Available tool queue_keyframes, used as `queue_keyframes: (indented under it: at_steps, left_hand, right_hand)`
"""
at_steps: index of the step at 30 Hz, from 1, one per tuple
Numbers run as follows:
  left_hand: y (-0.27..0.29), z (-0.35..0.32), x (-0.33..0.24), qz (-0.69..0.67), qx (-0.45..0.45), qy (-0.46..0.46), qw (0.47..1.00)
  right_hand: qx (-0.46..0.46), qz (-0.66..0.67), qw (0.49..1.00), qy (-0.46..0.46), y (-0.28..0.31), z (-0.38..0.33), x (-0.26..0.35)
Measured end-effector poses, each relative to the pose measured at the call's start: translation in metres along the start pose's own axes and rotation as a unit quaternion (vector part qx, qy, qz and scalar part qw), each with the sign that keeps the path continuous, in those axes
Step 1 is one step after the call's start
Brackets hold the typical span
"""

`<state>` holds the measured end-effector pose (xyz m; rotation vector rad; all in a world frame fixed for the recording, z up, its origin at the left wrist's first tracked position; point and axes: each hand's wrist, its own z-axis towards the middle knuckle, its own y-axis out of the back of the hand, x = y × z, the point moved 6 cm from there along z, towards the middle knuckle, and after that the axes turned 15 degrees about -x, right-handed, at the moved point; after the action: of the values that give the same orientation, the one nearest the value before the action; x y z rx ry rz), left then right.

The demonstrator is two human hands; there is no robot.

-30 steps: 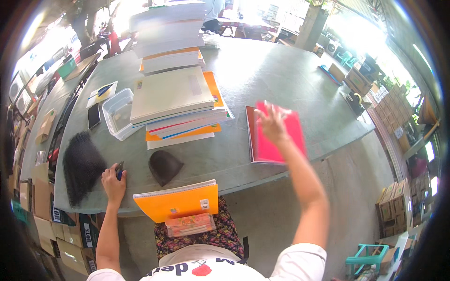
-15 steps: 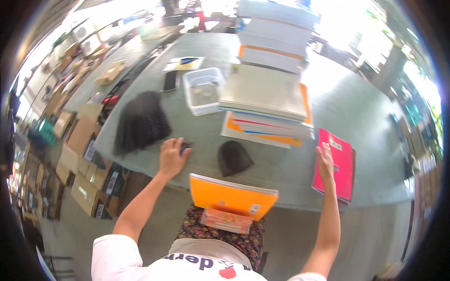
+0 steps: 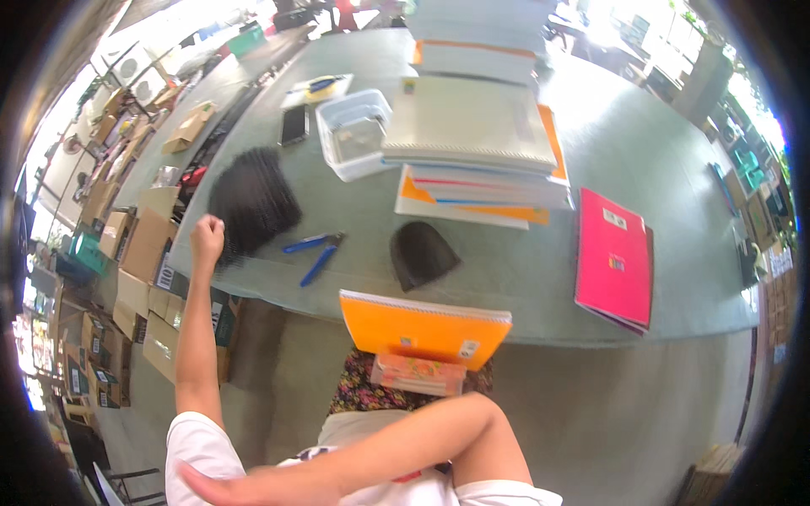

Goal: The person assembles spiral notebooks by aligning a cover with a stack of pages, inserting a plastic spiral coil through the holes, and using pliers to secure the ends of the coil.

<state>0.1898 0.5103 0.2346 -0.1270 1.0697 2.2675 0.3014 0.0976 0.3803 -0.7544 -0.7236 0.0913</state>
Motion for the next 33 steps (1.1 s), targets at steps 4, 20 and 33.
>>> queue_keyframes:
  at_steps: [4, 20, 33]
  left_hand:
    - [-0.013, -0.012, 0.039, 0.088, 0.147, 0.05, 0.984]
    - [-0.031, -0.012, 0.04, 0.037, 0.113, 0.093, 0.988]
    - [-0.027, -0.008, 0.081, 0.093, 0.071, 0.117, 0.986]
  right_hand:
    - [0.11, -0.02, 0.991, -0.073, 0.026, -0.012, -0.055]
    - [-0.516, -0.789, 0.331, -0.039, 0.193, -0.101, 0.029]
    - [-0.497, -0.783, 0.373, 0.0, 0.187, -0.095, 0.028]
